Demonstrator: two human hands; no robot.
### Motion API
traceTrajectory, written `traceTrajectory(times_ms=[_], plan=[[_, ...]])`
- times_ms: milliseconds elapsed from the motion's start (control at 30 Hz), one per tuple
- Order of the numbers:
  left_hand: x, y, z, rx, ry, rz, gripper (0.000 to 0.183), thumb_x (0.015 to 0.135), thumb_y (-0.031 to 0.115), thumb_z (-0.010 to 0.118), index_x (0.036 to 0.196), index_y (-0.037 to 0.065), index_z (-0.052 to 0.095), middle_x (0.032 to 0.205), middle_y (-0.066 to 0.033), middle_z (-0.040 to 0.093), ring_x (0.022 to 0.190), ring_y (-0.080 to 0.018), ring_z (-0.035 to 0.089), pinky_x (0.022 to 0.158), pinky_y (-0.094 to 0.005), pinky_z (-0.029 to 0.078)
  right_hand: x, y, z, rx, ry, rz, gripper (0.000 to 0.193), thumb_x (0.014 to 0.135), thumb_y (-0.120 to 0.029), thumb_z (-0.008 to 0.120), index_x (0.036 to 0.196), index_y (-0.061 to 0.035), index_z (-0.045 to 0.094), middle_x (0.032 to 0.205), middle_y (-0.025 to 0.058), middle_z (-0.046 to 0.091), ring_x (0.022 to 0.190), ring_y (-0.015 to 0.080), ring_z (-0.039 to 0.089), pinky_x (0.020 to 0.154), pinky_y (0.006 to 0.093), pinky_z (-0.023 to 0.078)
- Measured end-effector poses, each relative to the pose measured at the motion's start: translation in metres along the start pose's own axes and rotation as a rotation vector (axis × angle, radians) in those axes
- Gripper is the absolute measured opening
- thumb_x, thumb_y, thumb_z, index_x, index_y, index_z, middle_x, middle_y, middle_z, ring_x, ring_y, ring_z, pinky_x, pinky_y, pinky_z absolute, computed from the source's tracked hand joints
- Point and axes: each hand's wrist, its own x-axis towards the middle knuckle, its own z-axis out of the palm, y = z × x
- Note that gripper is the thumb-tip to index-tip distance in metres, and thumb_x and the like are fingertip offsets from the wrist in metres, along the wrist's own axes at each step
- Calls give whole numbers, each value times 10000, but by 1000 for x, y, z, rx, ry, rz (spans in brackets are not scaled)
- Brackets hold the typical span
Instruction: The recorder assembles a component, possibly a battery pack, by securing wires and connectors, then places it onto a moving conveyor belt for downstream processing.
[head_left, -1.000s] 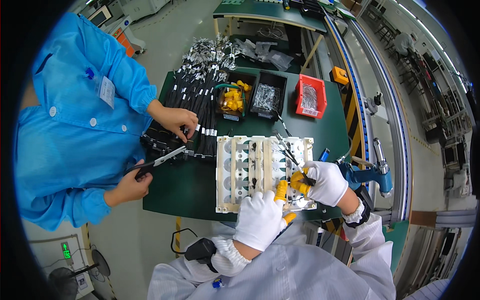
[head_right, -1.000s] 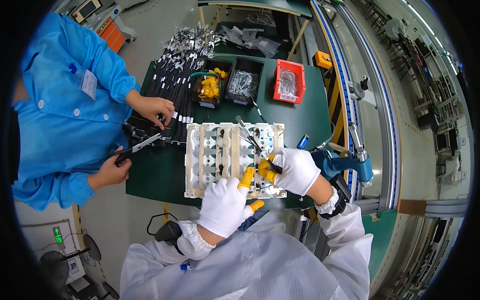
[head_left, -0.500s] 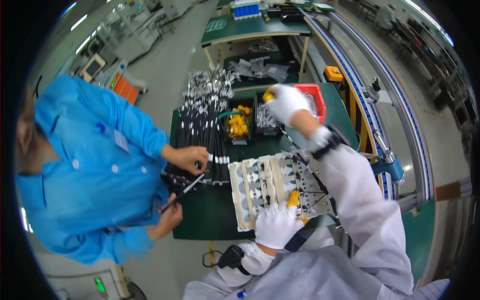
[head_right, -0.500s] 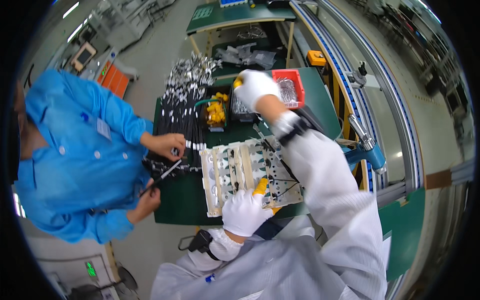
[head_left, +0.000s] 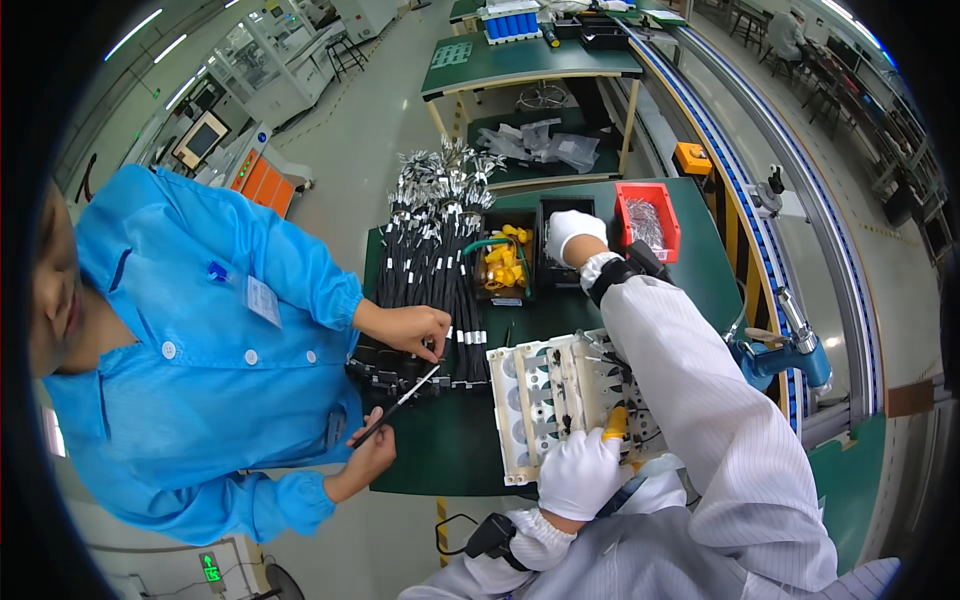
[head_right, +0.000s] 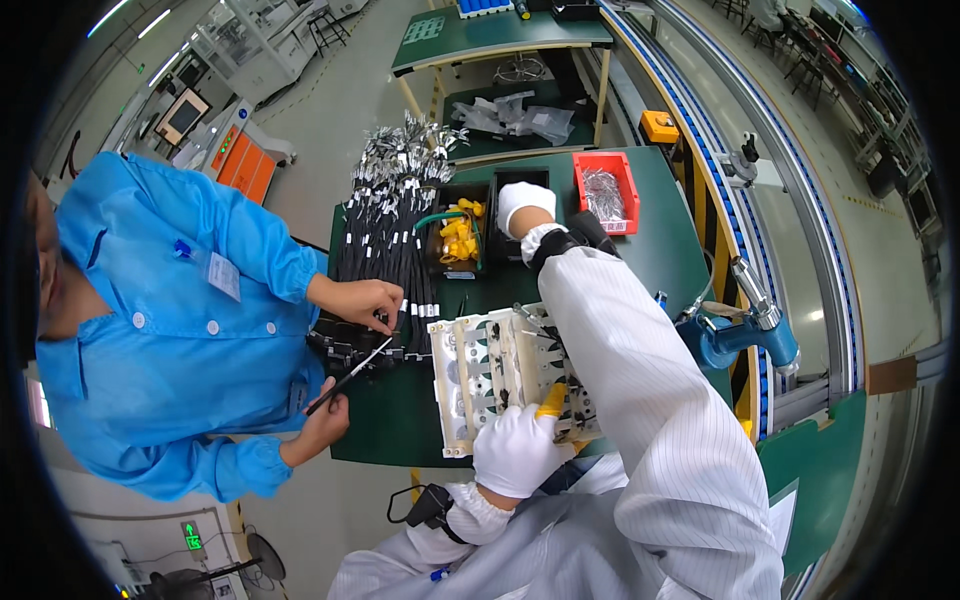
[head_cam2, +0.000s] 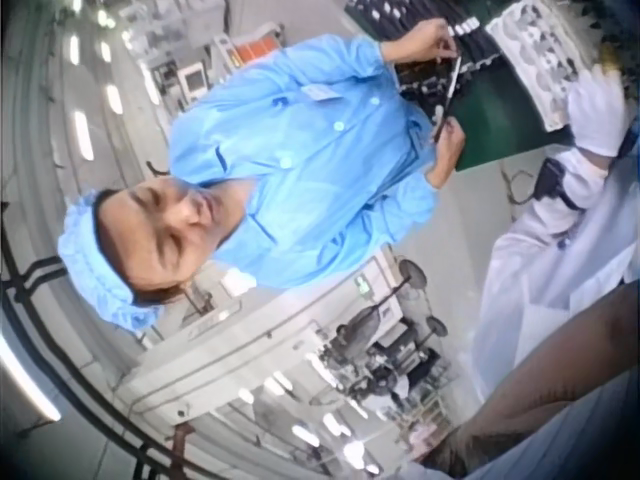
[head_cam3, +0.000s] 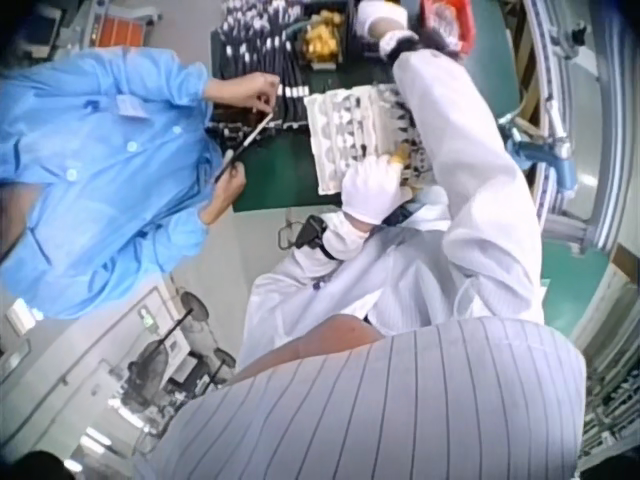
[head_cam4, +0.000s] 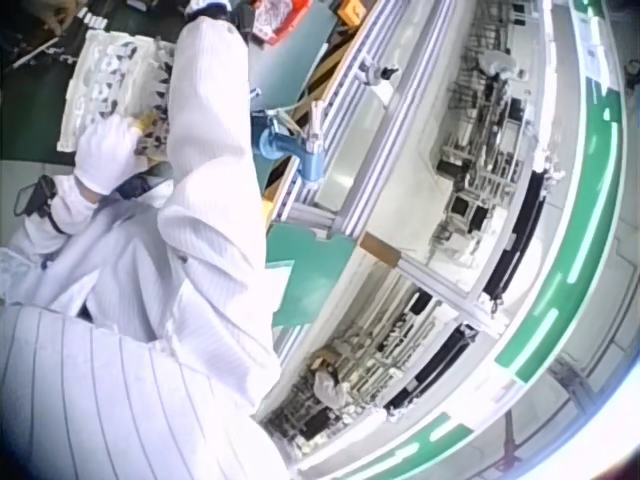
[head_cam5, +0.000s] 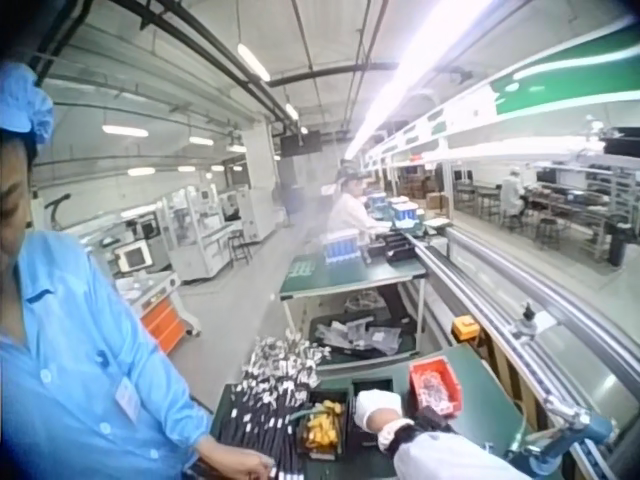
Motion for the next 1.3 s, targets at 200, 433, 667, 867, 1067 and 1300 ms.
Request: traceTrajectory(times_ms=[200,433,667,867,1067,1300], plan=[[7,10,-9,-71,-4,-8,455,580,390,851,901,129,662,705,-27,553,616,-215,582,510,-386,470,-5,13,-32,153,272,72,277,882,-217,639,1091,-48,706,1135,199,707,1054,374,684,891,439,553],[1,0,-7,-134,25,-25,500,574,405,832,945,120,653,696,-53,529,612,-238,570,504,-400,467,-159,-17,-111,223,306,-530,168,874,-173,639,984,-51,670,988,171,690,907,374,680,808,439,552],[3,0,-12,-198,-18,-18,332,675,352,782,829,117,606,769,-31,527,717,-219,558,565,-377,487,-255,27,-114,-132,-138,-674,114,754,-183,708,836,-106,694,786,83,674,731,285,693,669,391,555],[4,1,-14,-221,-58,-29,317,673,328,791,818,104,620,762,-45,545,721,-225,577,611,-371,518,-252,22,-109,-300,-305,-587,191,749,-231,735,898,-111,741,831,82,718,785,288,719,686,388,569],[5,2,-13,-238,-49,-27,314,678,324,792,819,97,627,761,-50,549,718,-228,581,612,-372,516,-253,15,-108,-380,-340,-602,197,761,-248,741,913,-123,747,841,85,725,798,291,722,698,406,570],[3,1,-11,-212,-49,-21,325,678,331,797,821,94,626,761,-49,545,716,-227,579,617,-371,514,-258,11,-110,-435,-332,-663,188,792,-259,726,915,-118,746,837,88,720,800,289,725,694,400,572]])
